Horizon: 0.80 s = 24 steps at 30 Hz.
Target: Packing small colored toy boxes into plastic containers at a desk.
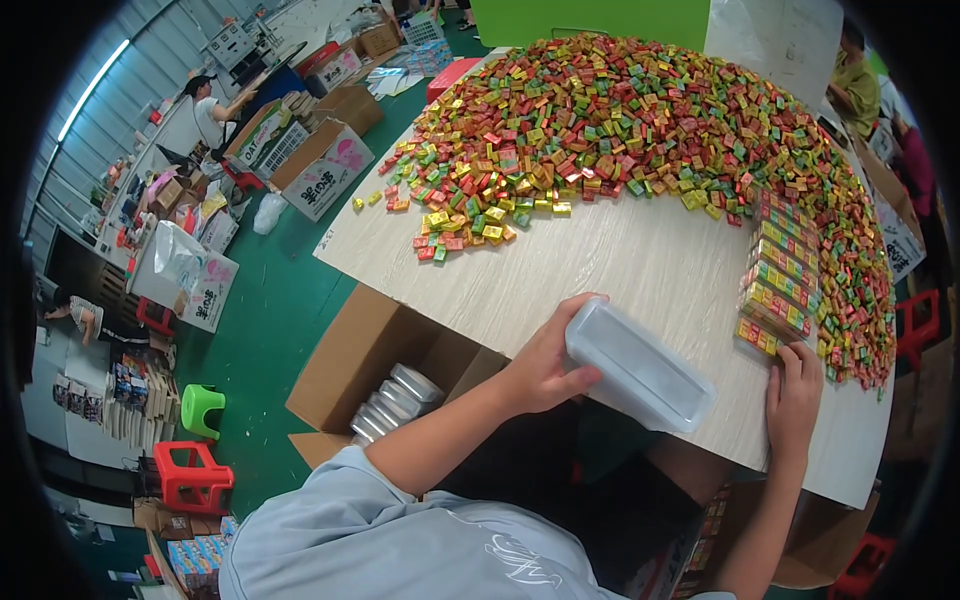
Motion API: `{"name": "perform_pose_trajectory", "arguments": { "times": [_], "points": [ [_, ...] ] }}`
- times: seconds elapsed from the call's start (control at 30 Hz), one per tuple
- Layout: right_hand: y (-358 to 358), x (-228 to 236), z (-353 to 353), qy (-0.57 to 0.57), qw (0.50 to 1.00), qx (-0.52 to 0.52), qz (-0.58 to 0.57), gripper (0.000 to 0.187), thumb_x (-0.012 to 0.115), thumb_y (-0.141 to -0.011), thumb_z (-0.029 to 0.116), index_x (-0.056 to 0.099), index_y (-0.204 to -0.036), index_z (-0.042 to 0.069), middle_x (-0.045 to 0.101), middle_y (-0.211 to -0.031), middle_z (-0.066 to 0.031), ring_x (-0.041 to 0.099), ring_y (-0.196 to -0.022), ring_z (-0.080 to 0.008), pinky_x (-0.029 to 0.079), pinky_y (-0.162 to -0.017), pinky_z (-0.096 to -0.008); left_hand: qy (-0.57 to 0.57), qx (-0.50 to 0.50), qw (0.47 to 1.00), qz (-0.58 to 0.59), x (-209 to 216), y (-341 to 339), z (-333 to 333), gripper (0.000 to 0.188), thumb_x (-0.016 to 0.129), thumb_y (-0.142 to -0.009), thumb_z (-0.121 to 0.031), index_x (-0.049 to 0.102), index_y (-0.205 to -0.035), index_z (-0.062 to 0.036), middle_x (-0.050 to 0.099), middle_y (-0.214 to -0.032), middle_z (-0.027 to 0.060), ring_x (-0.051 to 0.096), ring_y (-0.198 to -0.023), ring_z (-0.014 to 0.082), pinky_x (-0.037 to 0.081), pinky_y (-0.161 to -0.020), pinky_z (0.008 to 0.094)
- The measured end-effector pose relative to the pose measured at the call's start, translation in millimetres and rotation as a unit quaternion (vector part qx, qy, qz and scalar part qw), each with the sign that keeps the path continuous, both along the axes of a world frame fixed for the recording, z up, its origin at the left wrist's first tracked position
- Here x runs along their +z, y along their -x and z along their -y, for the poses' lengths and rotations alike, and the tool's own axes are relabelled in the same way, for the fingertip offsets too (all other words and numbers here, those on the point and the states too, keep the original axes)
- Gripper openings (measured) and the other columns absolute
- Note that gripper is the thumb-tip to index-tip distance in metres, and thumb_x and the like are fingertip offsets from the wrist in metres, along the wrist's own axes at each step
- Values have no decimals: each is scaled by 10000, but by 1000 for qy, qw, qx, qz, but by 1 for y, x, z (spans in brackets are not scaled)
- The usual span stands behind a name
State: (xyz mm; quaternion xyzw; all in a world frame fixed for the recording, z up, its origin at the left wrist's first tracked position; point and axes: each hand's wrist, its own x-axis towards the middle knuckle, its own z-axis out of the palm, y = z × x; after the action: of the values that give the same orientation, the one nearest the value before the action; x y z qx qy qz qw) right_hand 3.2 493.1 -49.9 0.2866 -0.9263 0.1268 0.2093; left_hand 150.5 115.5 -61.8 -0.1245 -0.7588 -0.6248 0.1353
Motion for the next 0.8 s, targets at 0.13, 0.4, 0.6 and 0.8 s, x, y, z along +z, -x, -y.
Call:
{"name": "perform_pose_trajectory", "arguments": {
  "times": [0.13, 0.4, 0.6, 0.8],
  "points": [
    [1, -1, -2, 6, 1000, 0, 3, 267, 646, -979, 37, 632, -1244, 9, 608, -1309, -171, 563, -1253, -382, 446, -1093, -466, 5, 4, 1000, -7, 1, 0, -1, 902, 723, -957, -543, 300, -1584, -53, 506, -1412, 172, 530, -1313, 319, 417, -1128, 431],
    [1, -2, -2, 9, 1000, -1, 7, 263, 636, -987, 43, 630, -1247, 7, 604, -1309, -169, 563, -1256, -381, 445, -1096, -462, 9, 8, 1000, -6, 1, -1, -1, 908, 725, -950, -545, 299, -1586, -56, 507, -1406, 174, 535, -1304, 320, 426, -1118, 429],
    [0, 1, 1, 15, 1000, 0, 11, 253, 634, -989, 46, 628, -1239, 6, 607, -1297, -169, 566, -1240, -380, 449, -1086, -460, 5, 6, 1000, -4, 0, -1, 0, 899, 727, -950, -536, 300, -1585, -66, 523, -1384, 172, 553, -1278, 319, 454, -1087, 426],
    [0, 1, -1, 5, 1000, -2, 25, 250, 610, -1009, 45, 602, -1256, 7, 590, -1319, -170, 560, -1270, -374, 446, -1101, -447, 9, 8, 1000, -17, 0, -1, -1, 887, 732, -951, -522, 304, -1581, -68, 537, -1363, 168, 566, -1256, 317, 465, -1073, 425]
  ]
}}
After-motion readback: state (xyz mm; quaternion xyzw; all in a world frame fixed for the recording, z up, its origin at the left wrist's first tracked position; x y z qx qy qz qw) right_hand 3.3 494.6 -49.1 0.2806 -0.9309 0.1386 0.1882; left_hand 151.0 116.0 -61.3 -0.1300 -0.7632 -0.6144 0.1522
